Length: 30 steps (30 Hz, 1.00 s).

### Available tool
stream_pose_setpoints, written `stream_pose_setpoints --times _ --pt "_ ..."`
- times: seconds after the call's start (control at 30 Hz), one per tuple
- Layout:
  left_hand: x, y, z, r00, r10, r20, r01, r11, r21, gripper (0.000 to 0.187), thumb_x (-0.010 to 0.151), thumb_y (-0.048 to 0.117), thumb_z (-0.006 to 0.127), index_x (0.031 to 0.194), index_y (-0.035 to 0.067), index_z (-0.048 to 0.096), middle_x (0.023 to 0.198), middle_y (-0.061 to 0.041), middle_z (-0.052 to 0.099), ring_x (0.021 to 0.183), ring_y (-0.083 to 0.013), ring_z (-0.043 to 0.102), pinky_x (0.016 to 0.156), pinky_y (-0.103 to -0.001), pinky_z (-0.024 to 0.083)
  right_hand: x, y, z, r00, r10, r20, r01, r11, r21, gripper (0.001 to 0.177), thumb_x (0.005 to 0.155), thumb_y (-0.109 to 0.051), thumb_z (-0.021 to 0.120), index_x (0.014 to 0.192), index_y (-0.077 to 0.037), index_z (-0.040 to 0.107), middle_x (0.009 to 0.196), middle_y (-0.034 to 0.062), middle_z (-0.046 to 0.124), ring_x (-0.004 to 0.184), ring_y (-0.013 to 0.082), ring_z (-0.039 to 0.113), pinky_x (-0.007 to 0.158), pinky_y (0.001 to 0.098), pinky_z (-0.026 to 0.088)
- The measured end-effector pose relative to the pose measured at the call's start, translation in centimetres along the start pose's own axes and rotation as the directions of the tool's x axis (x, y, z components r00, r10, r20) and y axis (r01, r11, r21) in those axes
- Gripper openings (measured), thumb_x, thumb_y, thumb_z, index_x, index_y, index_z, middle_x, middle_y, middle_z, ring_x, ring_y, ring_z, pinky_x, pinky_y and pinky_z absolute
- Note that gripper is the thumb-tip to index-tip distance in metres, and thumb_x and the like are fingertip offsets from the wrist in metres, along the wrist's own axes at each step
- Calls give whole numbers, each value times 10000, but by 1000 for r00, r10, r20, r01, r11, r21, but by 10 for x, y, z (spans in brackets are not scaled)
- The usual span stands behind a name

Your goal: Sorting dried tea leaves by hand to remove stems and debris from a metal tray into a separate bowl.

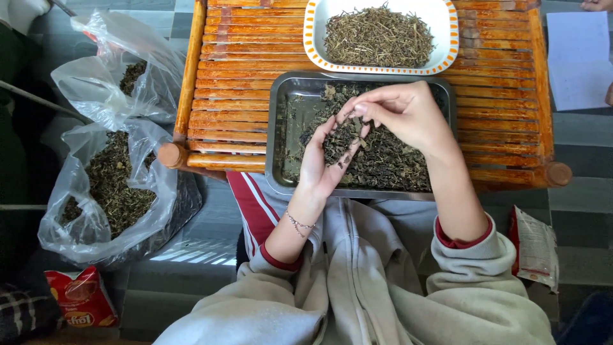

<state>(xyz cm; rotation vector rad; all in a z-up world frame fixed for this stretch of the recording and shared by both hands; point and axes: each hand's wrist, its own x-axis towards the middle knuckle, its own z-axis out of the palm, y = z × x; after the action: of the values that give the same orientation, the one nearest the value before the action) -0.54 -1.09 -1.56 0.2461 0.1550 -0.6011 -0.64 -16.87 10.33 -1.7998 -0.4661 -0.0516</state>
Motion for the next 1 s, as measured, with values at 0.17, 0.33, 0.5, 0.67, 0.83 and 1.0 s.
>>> stream_pose_setpoints --times 0.17,0.33,0.5,0.67,0.83,1.0 --pt "-6 0 18 980 59 192 -59 998 -8 472 1097 152 478 1524 -41 425 1544 -255 443 1440 -335 437 1233 -432 366 -4 14 -11 994 -16 -108 7 997 -82 70 975 66 715 1032 49 751 879 140 732 755 134 669 629 233 528" --pt "-4 -2 13 976 68 207 -77 997 32 477 1088 142 460 1524 -47 416 1544 -277 433 1427 -350 456 1227 -438 376 -3 16 -17 994 -37 -108 16 983 -184 69 971 49 731 1022 21 768 825 126 718 709 131 622 578 218 484" --pt "2 -9 -7 980 69 187 -89 991 104 458 1089 169 505 1489 -47 455 1496 -261 495 1380 -342 511 1196 -445 414 -4 -2 -9 998 -28 -50 18 982 -190 89 944 66 713 1024 58 753 812 152 699 691 141 595 576 243 480" --pt "9 -13 -11 997 62 49 -70 977 200 402 1052 188 591 1397 -16 563 1309 -187 668 1197 -287 670 1075 -416 551 -3 3 -12 997 -72 -36 59 959 -278 103 919 73 725 1020 78 744 787 150 672 626 137 551 534 273 464" --pt "12 -14 -12 995 68 -78 -51 978 200 381 1010 182 656 1348 12 605 1189 -165 720 1073 -269 720 972 -391 613 -1 16 -10 996 -79 -43 65 965 -254 81 928 71 714 1005 77 738 779 161 662 640 169 566 568 289 482" --pt "7 -11 2 994 68 -80 -51 978 201 382 1007 204 667 1337 19 615 1186 -150 724 1049 -234 723 945 -352 621 -1 19 -17 999 -47 -16 41 962 -268 99 967 46 680 1044 90 726 844 161 665 707 179 579 609 295 492"
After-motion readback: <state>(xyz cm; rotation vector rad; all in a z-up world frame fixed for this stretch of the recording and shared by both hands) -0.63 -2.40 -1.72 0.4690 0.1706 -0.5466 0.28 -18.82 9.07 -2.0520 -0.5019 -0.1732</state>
